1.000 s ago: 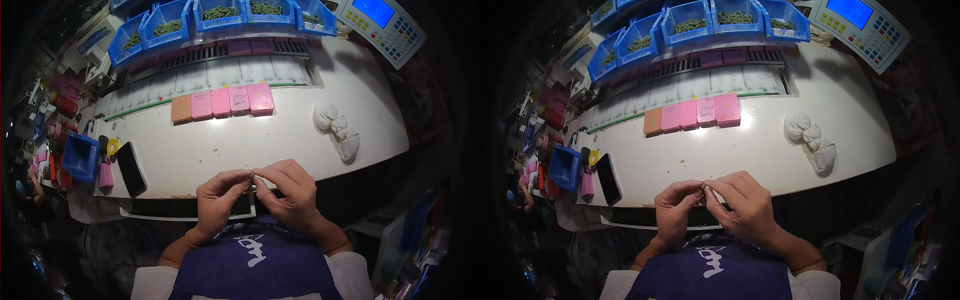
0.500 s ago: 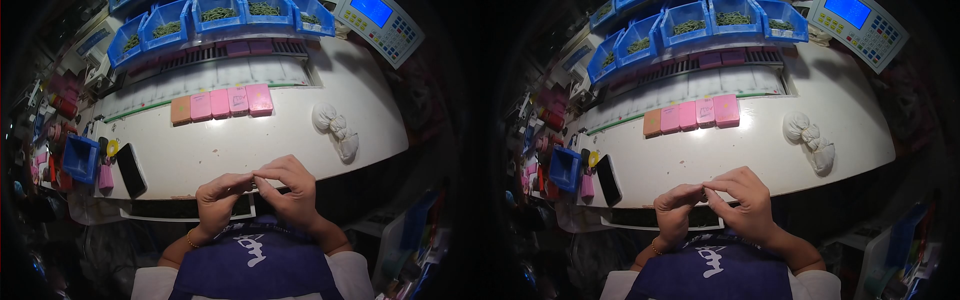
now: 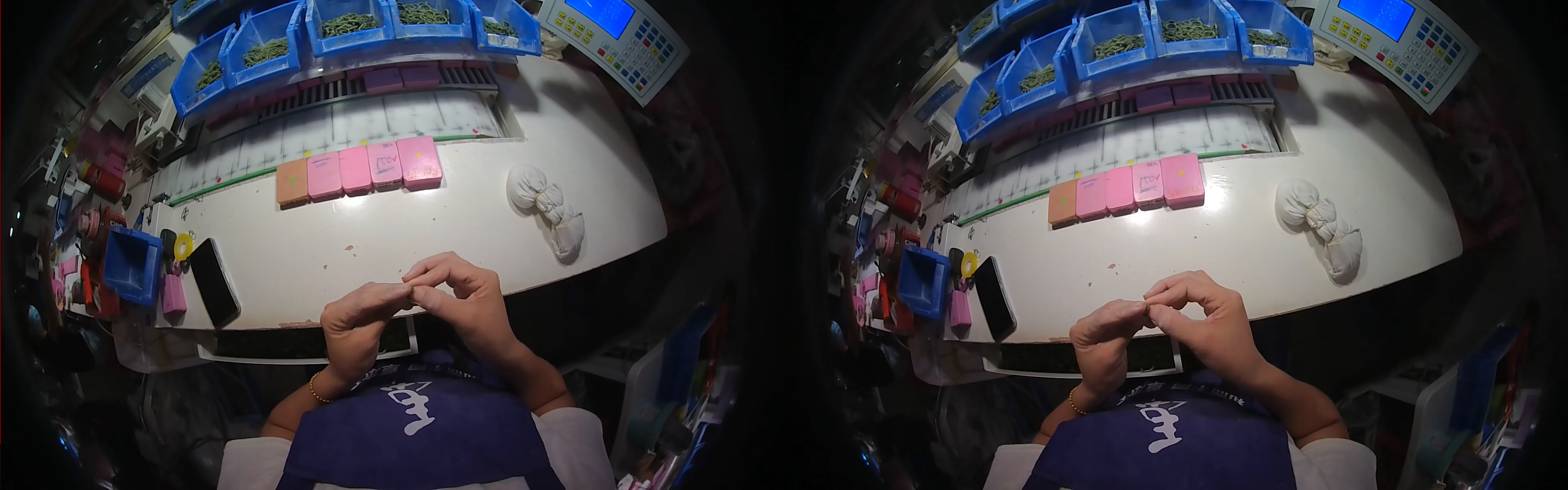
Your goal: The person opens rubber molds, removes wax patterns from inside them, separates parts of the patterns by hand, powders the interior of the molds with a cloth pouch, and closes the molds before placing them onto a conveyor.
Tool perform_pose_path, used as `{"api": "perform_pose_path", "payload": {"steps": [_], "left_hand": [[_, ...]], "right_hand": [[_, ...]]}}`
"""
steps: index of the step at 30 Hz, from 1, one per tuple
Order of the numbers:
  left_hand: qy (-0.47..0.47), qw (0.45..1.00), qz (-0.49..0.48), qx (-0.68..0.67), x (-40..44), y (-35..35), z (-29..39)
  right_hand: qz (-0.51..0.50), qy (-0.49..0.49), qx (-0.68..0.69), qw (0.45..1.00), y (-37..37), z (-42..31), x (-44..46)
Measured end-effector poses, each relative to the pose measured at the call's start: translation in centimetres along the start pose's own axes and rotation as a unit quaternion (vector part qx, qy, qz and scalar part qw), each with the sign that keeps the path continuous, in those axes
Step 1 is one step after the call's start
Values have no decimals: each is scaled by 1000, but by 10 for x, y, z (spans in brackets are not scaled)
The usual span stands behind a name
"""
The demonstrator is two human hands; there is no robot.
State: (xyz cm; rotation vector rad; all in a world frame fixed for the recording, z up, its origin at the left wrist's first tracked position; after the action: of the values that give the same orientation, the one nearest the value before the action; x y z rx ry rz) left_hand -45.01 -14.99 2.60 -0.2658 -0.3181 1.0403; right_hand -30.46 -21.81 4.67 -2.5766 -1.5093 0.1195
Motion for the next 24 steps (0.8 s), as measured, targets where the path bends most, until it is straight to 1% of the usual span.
{"api": "perform_pose_path", "payload": {"steps": [1, 2, 3, 4, 5, 6, 7, 8, 9, 11, 12, 13, 15, 16, 17, 18, 19, 20, 21, 23, 24], "left_hand": [[20, 1000, 6, 3, 0, 1, -2], [20, 1000, 6, 3, 0, 2, -2], [72, 997, 21, -15, 0, 4, -7], [124, 991, 36, -34, 0, 6, -12], [124, 991, 37, -33, 1, 5, -10], [173, 981, 45, -78, 2, 4, -10], [221, 966, 53, -123, 2, 3, -12], [234, 963, 41, -125, 2, 4, -13], [234, 963, 42, -125, 3, 3, -11], [290, 943, 71, -147, 3, 2, -11], [289, 943, 71, -147, 3, 3, -11], [288, 943, 60, -154, 3, 2, -11], [300, 938, 37, -170, 4, 4, -14], [317, 933, 31, -170, 4, 4, -15], [328, 929, 21, -171, 5, 4, -17], [345, 922, 11, -178, 4, 6, -20], [356, 918, 17, -173, 5, 7, -23], [369, 914, 3, -171, 6, 6, -22], [380, 903, -12, -199, 10, 7, -28], [414, 882, 1, -225, 13, 8, -32], [413, 887, 10, -207, 16, 7, -31]], "right_hand": [[2, -5, 4, 1000, 1, 2, 1], [4, -10, 8, 1000, 1, 3, 2], [3, -10, 8, 1000, 1, 3, 2], [14, -30, 18, 999, 2, 4, 2], [26, -50, 29, 998, 4, 6, 2], [25, -51, 29, 998, 6, 7, 3], [41, -59, 60, 996, 9, 8, 4], [57, -68, 90, 992, 13, 10, 5], [57, -68, 90, 992, 15, 13, 7], [79, -24, 83, 993, 20, 15, 11], [85, 3, 24, 996, 21, 14, 12], [84, 5, 24, 996, 23, 14, 13], [-45, 71, -10, 996, 19, 5, 17], [-120, 90, -120, 981, 21, 0, 17], [-146, 106, -132, 975, 18, -6, 17], [-172, 108, -145, 968, 17, -8, 18], [-189, 128, -122, 966, 15, -8, 20], [-185, 140, -109, 967, 15, -10, 22], [-187, 219, -168, 943, 19, -12, 29], [-202, 180, -144, 952, 17, -9, 32], [-201, 146, -142, 958, 17, -8, 35]]}}
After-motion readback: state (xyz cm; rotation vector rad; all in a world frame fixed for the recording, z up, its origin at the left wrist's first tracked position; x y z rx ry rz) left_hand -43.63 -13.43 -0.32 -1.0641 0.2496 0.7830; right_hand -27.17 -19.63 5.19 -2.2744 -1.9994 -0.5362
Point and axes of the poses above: each hand's wrist, its own x-axis towards the middle knuckle, its own y-axis out of the back of the hand, z = x × y, the point moved 4 cm from there along x, towards the middle knuckle, and after that the axes turned 10 degrees about z, right-handed, at the moved point
